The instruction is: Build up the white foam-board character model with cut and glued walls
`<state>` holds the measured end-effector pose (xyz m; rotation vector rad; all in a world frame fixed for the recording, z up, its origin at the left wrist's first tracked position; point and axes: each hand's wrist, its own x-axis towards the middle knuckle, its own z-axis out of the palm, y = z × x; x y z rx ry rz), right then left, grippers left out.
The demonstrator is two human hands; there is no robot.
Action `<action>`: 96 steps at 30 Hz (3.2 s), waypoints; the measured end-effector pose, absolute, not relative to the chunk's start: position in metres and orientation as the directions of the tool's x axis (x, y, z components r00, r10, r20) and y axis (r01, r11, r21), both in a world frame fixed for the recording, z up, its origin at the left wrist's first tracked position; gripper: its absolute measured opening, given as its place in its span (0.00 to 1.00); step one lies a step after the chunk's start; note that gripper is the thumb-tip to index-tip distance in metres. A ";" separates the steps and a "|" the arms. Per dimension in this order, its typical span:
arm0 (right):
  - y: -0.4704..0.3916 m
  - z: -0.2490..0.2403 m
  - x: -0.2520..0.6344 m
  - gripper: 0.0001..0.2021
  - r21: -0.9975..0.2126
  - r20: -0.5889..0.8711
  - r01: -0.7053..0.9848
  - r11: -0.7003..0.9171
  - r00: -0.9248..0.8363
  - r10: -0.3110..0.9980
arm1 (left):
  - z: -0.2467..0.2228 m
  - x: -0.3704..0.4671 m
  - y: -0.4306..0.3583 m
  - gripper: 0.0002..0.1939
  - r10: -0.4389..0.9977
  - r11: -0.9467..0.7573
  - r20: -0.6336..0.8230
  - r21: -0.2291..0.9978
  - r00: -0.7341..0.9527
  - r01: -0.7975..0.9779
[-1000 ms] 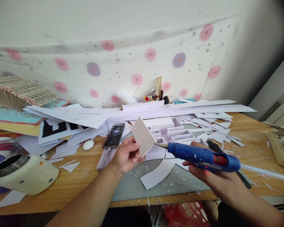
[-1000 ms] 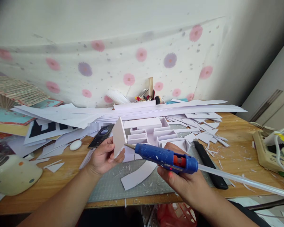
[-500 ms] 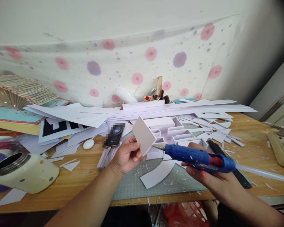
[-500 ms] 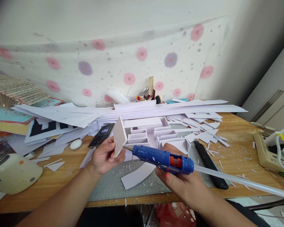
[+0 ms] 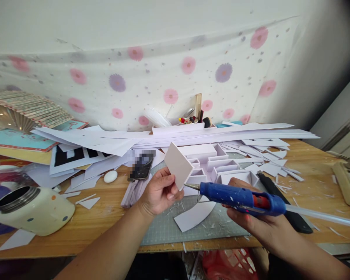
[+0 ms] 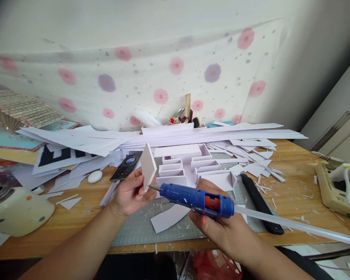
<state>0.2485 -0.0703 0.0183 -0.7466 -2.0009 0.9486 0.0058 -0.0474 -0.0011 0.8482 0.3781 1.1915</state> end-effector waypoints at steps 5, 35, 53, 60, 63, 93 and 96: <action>-0.071 0.018 0.248 0.13 -0.808 0.393 0.186 0.559 -0.538 0.746 | 0.000 0.007 -0.048 0.11 0.913 0.114 0.184 0.744 0.365 -0.659; -0.070 0.016 0.246 0.08 -0.794 0.446 0.158 0.587 -0.504 0.740 | -0.005 0.004 -0.048 0.08 0.911 0.107 0.184 0.759 0.370 -0.643; -0.055 0.004 0.293 0.06 -0.841 0.449 0.296 0.454 -0.086 0.889 | 0.017 -0.016 -0.035 0.08 0.956 -0.283 0.284 0.815 0.078 0.506; -0.054 0.008 0.297 0.09 -0.765 0.552 0.292 0.573 -0.161 0.818 | 0.034 0.003 -0.041 0.04 0.956 -0.246 0.273 0.563 0.103 0.789; -0.055 0.011 0.299 0.09 -0.746 0.560 0.296 0.597 -0.207 0.802 | 0.035 0.007 -0.040 0.06 0.941 -0.313 0.271 0.469 0.203 0.826; -0.054 0.017 0.298 0.07 -0.772 0.531 0.279 0.571 -0.210 0.821 | 0.032 0.012 -0.035 0.04 0.884 -0.460 0.176 0.160 0.434 0.873; -0.055 0.018 0.297 0.07 -0.776 0.530 0.270 0.570 -0.211 0.821 | 0.032 0.012 -0.034 0.03 0.878 -0.470 0.173 0.143 0.446 0.871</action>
